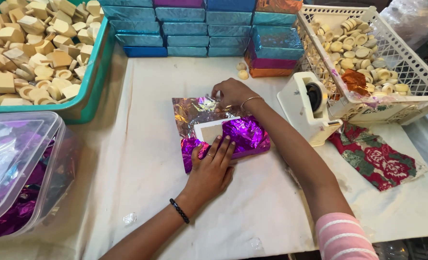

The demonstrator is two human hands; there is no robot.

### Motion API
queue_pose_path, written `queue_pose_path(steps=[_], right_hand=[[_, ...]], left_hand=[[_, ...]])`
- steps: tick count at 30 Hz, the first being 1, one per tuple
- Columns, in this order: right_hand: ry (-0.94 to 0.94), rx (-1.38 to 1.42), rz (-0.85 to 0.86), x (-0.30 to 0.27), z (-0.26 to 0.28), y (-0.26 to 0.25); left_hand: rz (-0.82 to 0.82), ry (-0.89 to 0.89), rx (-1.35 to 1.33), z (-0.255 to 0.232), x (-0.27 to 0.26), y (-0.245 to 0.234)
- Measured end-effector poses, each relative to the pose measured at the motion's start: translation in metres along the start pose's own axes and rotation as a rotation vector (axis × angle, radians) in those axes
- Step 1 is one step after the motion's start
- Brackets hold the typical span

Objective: The person wraps a small rectangular box in shiny purple foil, folding the edges and securing them with tape from a dispenser. They then retrieve another box from a cardboard container and place it on the table.

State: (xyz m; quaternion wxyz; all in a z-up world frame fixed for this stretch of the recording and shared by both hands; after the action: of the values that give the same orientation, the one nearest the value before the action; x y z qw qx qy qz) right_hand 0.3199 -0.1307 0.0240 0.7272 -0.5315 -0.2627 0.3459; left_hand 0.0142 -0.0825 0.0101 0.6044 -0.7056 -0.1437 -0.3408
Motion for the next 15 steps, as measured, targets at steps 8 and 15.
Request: queue_pose_path(steps=[8, 15], right_hand=[[-0.25, -0.046, -0.192, 0.005, -0.006, -0.008], [-0.157, 0.276, 0.034, -0.034, 0.024, -0.065]], left_hand=[[-0.019, -0.017, 0.031, -0.002, 0.001, -0.001], [-0.024, -0.055, 0.028, -0.001, 0.002, -0.005]])
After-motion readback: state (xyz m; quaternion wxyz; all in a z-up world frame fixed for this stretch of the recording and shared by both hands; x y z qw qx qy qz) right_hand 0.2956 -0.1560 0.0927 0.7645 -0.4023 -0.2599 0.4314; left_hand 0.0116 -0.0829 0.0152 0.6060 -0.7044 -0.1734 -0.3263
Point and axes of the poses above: each hand's wrist, its own x-axis towards the middle knuckle, its own y-axis out of the palm, z = x × y, the point moved 2 cm from there along x, towards the middle knuckle, and after that the axes turned 7 degrees about -z, right-handed, at the moved point
